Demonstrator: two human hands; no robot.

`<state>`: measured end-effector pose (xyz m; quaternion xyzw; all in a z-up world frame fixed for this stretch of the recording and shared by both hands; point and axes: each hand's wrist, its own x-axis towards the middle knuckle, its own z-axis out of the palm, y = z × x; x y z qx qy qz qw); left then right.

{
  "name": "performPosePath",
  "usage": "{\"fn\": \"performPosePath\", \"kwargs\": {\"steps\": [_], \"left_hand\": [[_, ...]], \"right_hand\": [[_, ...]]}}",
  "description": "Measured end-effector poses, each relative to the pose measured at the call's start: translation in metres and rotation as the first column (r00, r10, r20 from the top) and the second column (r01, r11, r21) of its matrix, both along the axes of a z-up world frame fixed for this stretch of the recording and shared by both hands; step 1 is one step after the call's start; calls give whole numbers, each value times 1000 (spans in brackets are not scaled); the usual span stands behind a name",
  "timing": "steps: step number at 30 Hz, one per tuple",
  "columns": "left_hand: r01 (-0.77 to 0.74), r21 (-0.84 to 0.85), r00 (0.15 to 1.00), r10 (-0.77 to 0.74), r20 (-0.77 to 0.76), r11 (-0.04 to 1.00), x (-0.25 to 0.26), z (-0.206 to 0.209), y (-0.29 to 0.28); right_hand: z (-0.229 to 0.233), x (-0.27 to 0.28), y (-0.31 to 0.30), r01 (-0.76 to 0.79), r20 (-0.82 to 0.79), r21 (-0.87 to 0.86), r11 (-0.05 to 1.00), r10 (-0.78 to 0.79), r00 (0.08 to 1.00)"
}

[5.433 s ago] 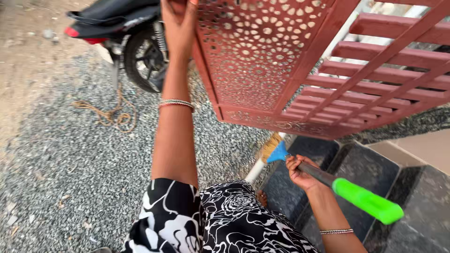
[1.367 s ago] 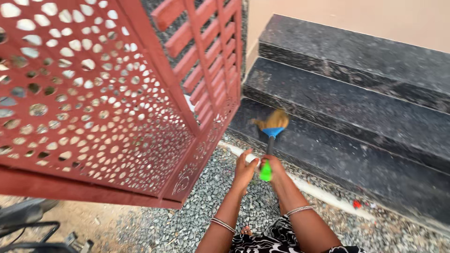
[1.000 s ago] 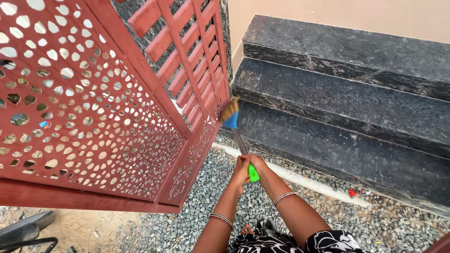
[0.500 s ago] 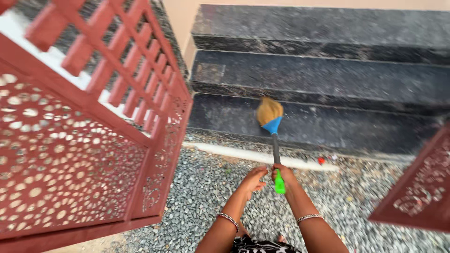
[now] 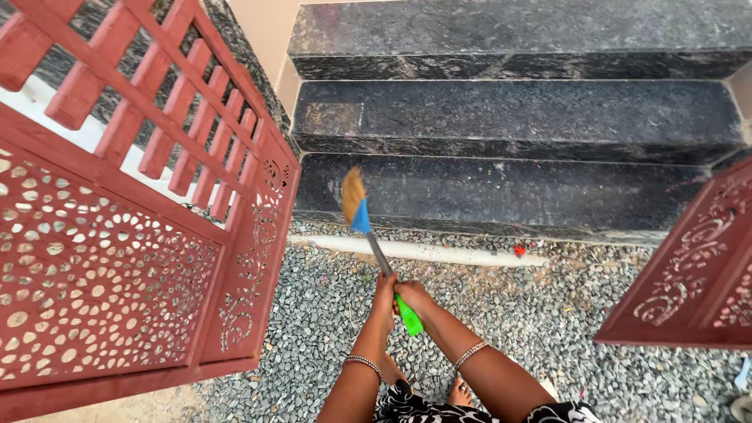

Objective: The person sweeps outdoor granite stairs with a broom, opens a decorative metal gate, and continues sweeping the remaining steps and the adjacent gravel area.

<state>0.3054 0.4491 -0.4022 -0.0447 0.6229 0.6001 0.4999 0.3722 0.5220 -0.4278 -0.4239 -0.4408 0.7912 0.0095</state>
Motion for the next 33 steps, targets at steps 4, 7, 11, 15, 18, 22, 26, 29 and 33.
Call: {"fn": "performPosePath", "kwargs": {"steps": [4, 7, 11, 15, 18, 22, 26, 29, 33], "left_hand": [[100, -25, 995, -101, -18, 995, 46, -40, 5], [246, -58, 969, -248, -25, 968, 99, -46, 20], [465, 40, 885, -465, -6, 884, 170, -44, 50], [643, -16, 766, -643, 28, 765, 217, -32, 68], [670, 15, 741, -670, 43, 742, 238, -20, 69], [604, 37, 794, -605, 66, 796, 245, -18, 69], [436, 21, 896, -436, 82, 900, 236, -29, 64], [240, 64, 961, -246, 127, 969, 216, -38, 58], [113, 68, 975, -124, 182, 991, 190, -44, 47]], "right_hand": [[-15, 53, 8, -68, 50, 155, 986, 61, 997], [-15, 102, 23, 102, 41, 99, 990, -107, 993], [-8, 181, 58, 226, 70, 138, 964, -238, 969], [3, 253, 96, 385, 153, 92, 918, -395, 906], [12, 293, 123, 526, 100, -54, 849, -519, 849], [12, 300, 120, 589, 60, 21, 808, -589, 806], [9, 275, 82, 439, 61, 77, 895, -444, 894], [7, 247, 50, 312, 23, 67, 948, -314, 949], [-10, 212, 32, 155, -27, 34, 987, -154, 988]]}}
